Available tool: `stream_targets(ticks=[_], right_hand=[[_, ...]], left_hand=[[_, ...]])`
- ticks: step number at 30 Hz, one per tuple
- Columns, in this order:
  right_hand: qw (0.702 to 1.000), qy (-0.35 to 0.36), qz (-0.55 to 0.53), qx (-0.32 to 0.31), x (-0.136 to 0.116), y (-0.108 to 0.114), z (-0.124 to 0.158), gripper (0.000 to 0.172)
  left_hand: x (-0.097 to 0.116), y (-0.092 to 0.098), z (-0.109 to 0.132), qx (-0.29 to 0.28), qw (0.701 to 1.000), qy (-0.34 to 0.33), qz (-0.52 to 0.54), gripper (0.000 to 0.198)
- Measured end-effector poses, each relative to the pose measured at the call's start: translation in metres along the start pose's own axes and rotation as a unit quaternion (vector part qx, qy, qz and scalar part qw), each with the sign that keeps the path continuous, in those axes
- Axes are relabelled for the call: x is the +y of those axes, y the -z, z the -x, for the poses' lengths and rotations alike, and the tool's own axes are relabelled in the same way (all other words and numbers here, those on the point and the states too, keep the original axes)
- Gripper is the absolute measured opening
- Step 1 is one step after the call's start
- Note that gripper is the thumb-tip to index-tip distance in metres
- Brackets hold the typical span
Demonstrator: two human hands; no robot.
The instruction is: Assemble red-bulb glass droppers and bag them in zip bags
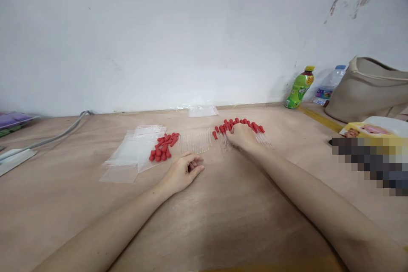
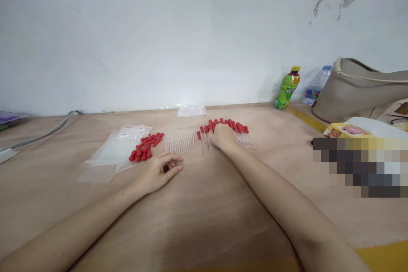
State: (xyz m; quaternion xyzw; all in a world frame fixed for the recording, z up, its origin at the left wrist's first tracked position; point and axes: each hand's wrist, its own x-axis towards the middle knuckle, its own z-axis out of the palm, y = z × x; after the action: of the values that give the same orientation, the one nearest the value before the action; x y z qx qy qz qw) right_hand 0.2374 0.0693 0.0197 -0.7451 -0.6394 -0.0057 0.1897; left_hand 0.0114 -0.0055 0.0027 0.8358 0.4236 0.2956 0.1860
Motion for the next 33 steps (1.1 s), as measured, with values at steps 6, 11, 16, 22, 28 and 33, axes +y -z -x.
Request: stream_targets(ticks=[6,11,16,22,28,33], right_hand=[[0.997,0.061,0.043,0.002,-0.017,-0.001,0.013,0.041],[0.991,0.096,0.066,-0.063,-0.041,-0.001,0.023,0.033],[0.989,0.097,0.071,-0.089,-0.052,-0.001,0.023,0.026],[0.996,0.043,0.062,-0.056,-0.033,0.017,0.005,0.035],[0.996,-0.036,0.056,-0.054,-0.004,0.020,-0.013,0.031],[0.998,-0.004,0.054,-0.012,-0.012,0.014,-0.007,0.035]], left_hand=[[0.001,0.000,0.000,0.002,1.000,-0.003,-0.001,0.016],[0.002,-0.001,0.000,0.005,1.000,-0.012,-0.002,0.015],[0.002,-0.001,0.000,0.004,1.000,-0.016,-0.002,0.016],[0.000,-0.001,0.001,0.000,1.000,-0.012,-0.002,0.016],[0.001,-0.001,0.001,0.003,1.000,-0.015,0.003,0.016],[0.001,-0.001,0.000,0.002,1.000,-0.017,0.003,0.015]])
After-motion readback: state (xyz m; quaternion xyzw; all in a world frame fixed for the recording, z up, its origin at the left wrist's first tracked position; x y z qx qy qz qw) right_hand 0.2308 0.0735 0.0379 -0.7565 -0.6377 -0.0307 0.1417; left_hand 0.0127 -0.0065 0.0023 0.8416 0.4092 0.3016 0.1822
